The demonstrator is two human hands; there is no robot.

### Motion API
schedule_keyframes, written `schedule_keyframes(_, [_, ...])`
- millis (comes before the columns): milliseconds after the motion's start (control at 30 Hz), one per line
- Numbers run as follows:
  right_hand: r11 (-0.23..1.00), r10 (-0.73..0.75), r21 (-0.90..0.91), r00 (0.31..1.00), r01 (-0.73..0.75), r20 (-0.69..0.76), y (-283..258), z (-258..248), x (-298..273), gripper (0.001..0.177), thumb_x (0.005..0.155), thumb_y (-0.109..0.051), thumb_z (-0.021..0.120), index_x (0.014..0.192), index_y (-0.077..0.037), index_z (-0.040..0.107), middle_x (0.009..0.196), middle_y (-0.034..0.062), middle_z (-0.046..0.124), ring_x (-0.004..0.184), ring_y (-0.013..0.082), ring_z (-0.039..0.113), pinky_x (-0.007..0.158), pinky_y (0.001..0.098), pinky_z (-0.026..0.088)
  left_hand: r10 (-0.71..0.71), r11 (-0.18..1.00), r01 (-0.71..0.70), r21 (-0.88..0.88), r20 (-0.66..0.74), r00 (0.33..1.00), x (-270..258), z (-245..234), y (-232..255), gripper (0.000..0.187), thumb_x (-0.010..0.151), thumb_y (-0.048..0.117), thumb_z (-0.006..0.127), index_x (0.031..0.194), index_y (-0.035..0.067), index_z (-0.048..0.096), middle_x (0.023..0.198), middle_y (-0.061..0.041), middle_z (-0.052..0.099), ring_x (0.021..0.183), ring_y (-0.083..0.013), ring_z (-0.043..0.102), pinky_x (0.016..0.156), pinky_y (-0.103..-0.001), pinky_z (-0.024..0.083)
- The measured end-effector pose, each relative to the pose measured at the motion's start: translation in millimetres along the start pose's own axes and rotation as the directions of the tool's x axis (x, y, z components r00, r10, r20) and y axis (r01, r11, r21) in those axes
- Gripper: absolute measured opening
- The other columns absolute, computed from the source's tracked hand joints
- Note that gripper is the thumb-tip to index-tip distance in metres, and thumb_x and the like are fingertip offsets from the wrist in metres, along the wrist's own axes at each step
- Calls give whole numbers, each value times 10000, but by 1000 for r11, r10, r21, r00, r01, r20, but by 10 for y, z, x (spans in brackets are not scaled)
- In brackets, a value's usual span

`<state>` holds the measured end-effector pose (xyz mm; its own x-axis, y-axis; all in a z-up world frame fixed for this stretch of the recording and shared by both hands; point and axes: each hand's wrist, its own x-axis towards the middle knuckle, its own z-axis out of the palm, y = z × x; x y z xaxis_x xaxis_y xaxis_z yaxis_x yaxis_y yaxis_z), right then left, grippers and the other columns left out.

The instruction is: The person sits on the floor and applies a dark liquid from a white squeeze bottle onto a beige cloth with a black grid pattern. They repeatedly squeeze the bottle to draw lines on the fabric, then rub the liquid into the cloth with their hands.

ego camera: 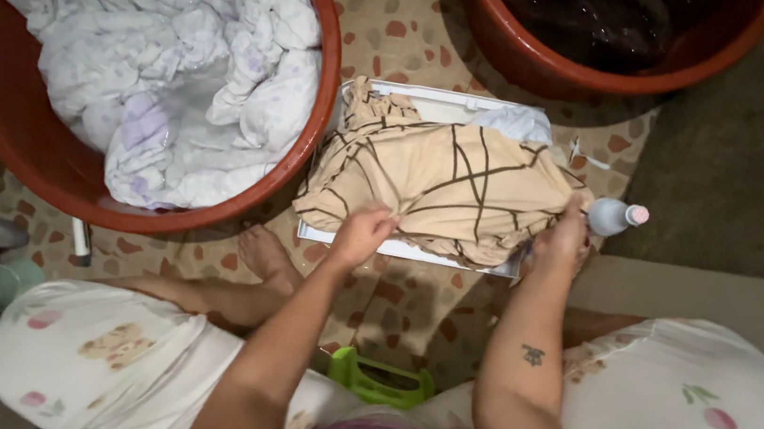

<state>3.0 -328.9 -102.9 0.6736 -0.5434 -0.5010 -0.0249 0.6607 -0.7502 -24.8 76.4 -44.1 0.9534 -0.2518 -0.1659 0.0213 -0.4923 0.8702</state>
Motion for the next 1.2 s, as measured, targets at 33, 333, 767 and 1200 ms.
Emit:
schedule_keyframes(33, [1000,0,8,1000,0,-28,-16,-13,67,535,1044,-354,567,1424,19,518,1405,179,645,1270,321,652,1076,484,562,-116,988,128,-91,128,985,-33,3,36,315,980,313,636,1226,133,718,1255,-101,735,1125,-273,737,974,-341,554])
schedule_keyframes(333, [969,-4,245,989,41,-150,-101,-247,36,613,1018,-436,340,1416,6,490,1389,221,634,1269,416,648,1097,556,532,39,972,-170,165,598,800,-471,647,541,421,988,471,584,1278,183,686,1152,-114,711,1035,-330,690,882,-429,537])
schedule_keyframes(767, [948,271,-146,957,-284,-102,195,-8,97,596,987,-340,688,1479,-87,466,1378,160,605,1293,333,605,1088,560,518,-102,991,133,19,-539,836,531,-43,-936,866,737,177,832,1412,-161,409,1306,-353,531,1223,-479,536,1011,-516,432])
schedule_keyframes(1200, [352,-17,-929,992,-115,-129,632,477,-59,788,746,-487,764,1237,125,684,1217,295,730,1107,372,714,927,465,560,-530,417,427,-803,166,831,602,-396,-836,420,933,370,543,1166,53,689,1066,-115,724,1000,-270,662,906,-410,501])
